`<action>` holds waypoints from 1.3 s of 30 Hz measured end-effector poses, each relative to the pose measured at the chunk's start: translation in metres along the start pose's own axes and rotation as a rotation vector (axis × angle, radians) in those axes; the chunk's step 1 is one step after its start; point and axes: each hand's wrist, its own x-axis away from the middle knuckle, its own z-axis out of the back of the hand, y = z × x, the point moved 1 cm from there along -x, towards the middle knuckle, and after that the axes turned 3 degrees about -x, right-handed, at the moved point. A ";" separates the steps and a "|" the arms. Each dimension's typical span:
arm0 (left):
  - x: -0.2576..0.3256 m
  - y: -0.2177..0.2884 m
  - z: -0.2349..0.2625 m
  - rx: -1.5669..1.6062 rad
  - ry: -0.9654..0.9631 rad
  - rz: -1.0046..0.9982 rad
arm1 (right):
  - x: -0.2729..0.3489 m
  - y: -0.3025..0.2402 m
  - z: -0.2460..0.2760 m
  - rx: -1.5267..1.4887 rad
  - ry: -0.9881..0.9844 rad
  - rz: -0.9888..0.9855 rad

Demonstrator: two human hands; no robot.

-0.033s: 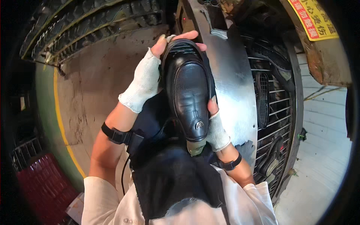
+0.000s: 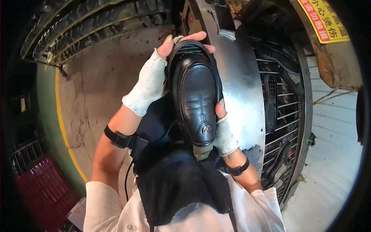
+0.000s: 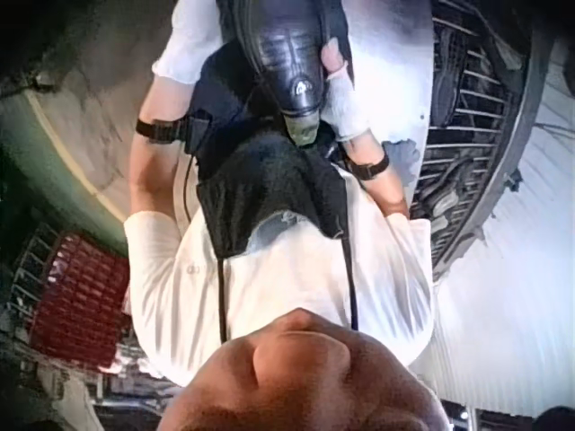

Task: Inspecting and wiping down shoes at a workstation in a shoe manufacturing facility.

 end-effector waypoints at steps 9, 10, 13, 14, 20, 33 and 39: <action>0.012 0.006 -0.007 -0.036 0.012 0.023 | -0.002 -0.001 -0.002 -0.013 -0.088 -0.048; 0.013 0.007 -0.008 -0.049 0.014 0.029 | -0.002 -0.001 -0.004 -0.012 -0.088 -0.050; 0.020 0.005 -0.011 -0.063 0.022 0.020 | 0.000 0.001 -0.005 -0.038 -0.075 -0.086; 0.023 0.004 -0.011 -0.063 0.028 0.019 | -0.001 0.003 -0.001 0.024 -0.054 -0.071; 0.040 0.018 -0.021 -0.213 0.125 0.042 | 0.002 0.003 0.008 0.042 -0.099 -0.098; 0.102 0.027 0.007 -0.035 0.231 -0.049 | 0.005 -0.025 -0.033 0.856 0.016 0.344; 0.102 0.000 0.011 0.125 0.153 0.033 | 0.009 -0.026 -0.017 0.840 -0.228 0.529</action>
